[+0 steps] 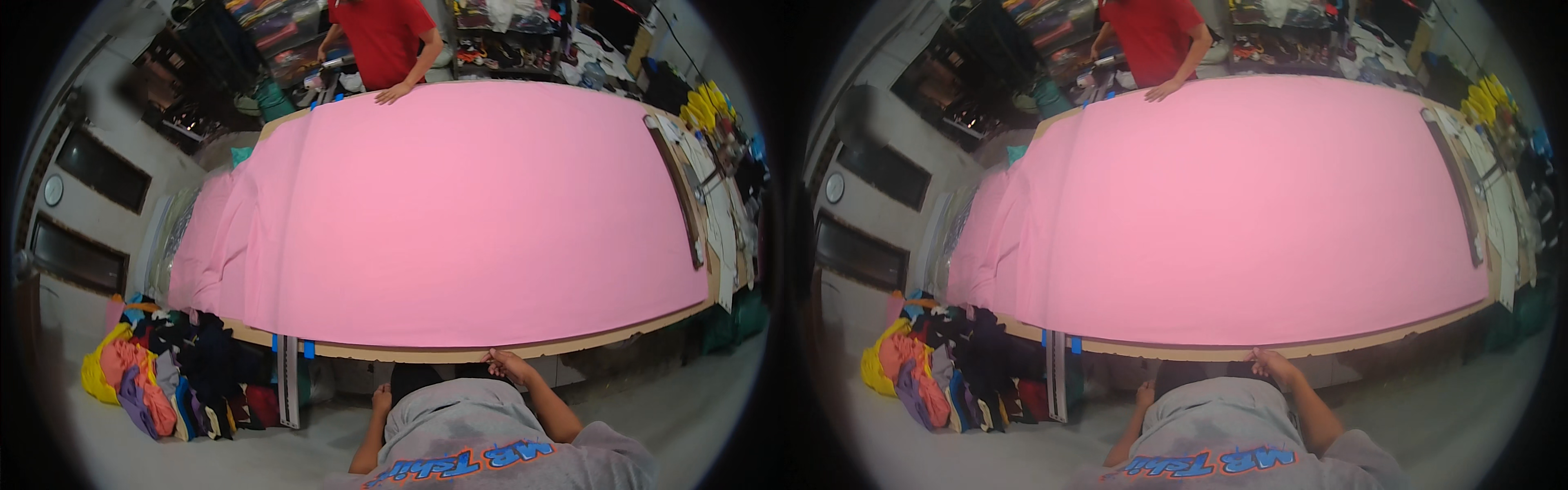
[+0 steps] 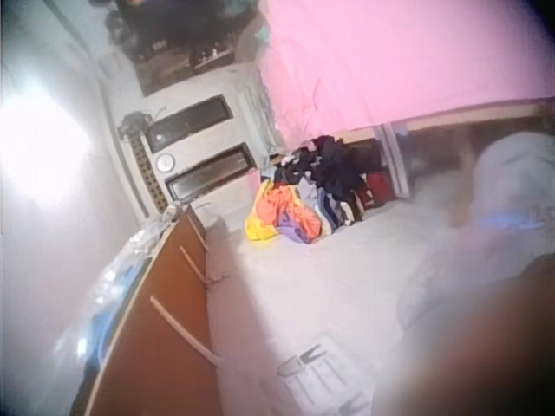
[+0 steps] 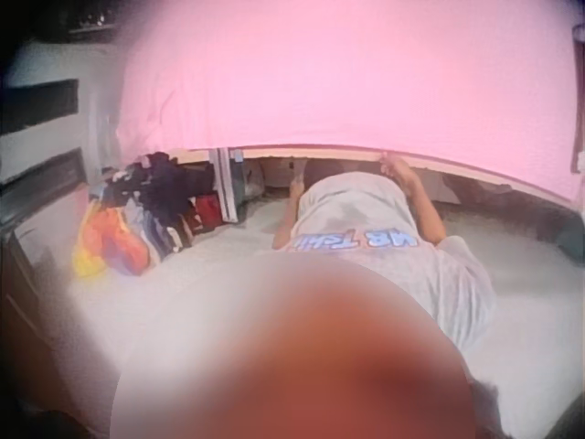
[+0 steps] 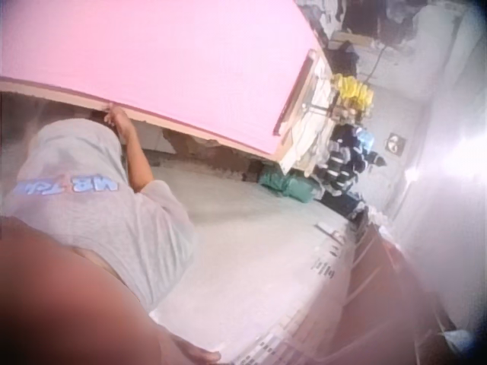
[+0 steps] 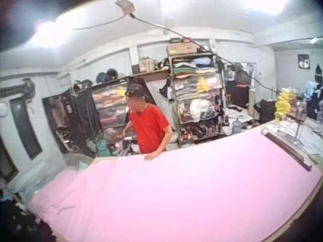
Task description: The person and a coworker repeatedly spread and smooth a large pink fabric on a table, then use a rotary cutter and straightedge to cut the fabric into sections. The process is repeated multiple times throughout the clip.
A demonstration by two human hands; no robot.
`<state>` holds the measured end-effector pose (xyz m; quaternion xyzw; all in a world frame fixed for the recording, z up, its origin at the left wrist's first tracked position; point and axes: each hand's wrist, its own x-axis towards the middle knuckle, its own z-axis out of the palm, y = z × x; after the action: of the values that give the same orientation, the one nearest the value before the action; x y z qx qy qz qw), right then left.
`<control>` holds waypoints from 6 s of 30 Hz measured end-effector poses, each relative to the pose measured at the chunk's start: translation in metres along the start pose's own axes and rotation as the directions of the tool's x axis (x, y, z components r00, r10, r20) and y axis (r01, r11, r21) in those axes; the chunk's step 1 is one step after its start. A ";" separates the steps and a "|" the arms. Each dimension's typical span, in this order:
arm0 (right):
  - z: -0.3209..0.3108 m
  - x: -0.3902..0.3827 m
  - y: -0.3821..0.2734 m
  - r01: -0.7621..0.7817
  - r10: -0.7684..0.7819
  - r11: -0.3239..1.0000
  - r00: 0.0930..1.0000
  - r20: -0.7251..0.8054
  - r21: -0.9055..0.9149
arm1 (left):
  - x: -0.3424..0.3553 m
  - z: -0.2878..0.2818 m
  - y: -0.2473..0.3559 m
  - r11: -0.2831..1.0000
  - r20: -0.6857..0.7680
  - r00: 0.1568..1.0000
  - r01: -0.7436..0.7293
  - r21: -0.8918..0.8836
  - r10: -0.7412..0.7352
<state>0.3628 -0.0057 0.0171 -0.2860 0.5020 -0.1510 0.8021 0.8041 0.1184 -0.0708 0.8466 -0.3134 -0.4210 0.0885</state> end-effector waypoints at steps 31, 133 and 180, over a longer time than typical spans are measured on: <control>0.121 0.089 0.036 0.193 -0.210 0.960 0.002 -0.978 -0.205 | 0.133 -0.329 0.114 0.501 -0.358 0.905 -0.426 -0.753 0.232; 0.034 -0.141 0.285 0.035 0.389 0.882 0.510 -0.767 0.471 | -0.176 -0.223 0.587 -0.513 -0.868 0.450 -0.706 -0.489 0.208; -0.816 -0.370 -0.027 0.365 -0.607 0.795 0.476 -0.637 -0.485 | -0.439 0.631 0.671 0.569 -0.169 0.820 -0.513 -0.643 0.547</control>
<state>-0.5299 -0.0819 0.0291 -0.4364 0.7051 -0.4076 0.3825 -0.1842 -0.0729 0.0976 0.6142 -0.3837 -0.4781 0.4970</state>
